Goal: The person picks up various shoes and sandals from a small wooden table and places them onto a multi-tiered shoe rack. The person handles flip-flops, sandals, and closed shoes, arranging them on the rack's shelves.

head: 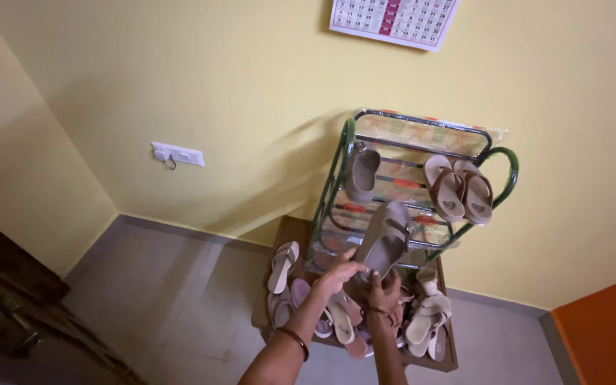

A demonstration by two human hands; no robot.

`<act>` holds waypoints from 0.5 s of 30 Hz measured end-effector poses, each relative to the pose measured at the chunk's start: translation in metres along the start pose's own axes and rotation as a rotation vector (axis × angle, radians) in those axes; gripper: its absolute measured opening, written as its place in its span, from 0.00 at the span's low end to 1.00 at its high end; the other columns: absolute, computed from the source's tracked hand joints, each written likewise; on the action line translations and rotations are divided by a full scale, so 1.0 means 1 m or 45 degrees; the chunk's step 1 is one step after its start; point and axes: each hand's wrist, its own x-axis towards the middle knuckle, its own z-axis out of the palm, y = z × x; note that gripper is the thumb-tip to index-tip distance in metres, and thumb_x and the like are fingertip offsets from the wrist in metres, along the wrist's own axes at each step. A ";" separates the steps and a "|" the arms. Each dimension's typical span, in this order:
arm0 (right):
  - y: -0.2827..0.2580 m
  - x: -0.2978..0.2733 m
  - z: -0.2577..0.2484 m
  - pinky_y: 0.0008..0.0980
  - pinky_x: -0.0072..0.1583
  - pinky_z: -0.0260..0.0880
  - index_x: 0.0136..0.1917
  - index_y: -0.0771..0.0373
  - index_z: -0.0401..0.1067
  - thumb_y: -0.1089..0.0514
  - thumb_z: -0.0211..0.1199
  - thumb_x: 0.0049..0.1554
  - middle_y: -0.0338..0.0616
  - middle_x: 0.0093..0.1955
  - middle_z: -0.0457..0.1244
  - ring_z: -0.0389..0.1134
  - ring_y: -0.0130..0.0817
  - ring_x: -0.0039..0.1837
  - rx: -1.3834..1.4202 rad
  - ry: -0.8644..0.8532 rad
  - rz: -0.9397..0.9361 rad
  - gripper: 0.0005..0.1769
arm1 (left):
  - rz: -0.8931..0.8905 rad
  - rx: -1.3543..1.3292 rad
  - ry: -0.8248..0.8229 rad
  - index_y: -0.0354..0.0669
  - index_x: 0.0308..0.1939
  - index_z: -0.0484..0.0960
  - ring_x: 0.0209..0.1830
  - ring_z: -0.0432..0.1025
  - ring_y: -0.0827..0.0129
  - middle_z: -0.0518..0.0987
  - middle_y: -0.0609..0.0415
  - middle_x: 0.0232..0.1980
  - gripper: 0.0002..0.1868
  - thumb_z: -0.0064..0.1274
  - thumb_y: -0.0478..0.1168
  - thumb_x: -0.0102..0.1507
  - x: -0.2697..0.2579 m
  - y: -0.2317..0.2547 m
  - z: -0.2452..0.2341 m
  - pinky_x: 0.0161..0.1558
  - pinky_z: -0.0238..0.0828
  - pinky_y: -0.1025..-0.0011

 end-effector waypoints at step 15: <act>-0.035 0.076 0.023 0.37 0.43 0.75 0.75 0.64 0.56 0.62 0.61 0.61 0.54 0.54 0.68 0.71 0.39 0.47 0.223 -0.027 0.090 0.32 | 0.365 0.282 0.259 0.35 0.53 0.83 0.45 0.80 0.67 0.85 0.48 0.46 0.25 0.66 0.46 0.56 -0.013 0.070 0.033 0.47 0.75 0.67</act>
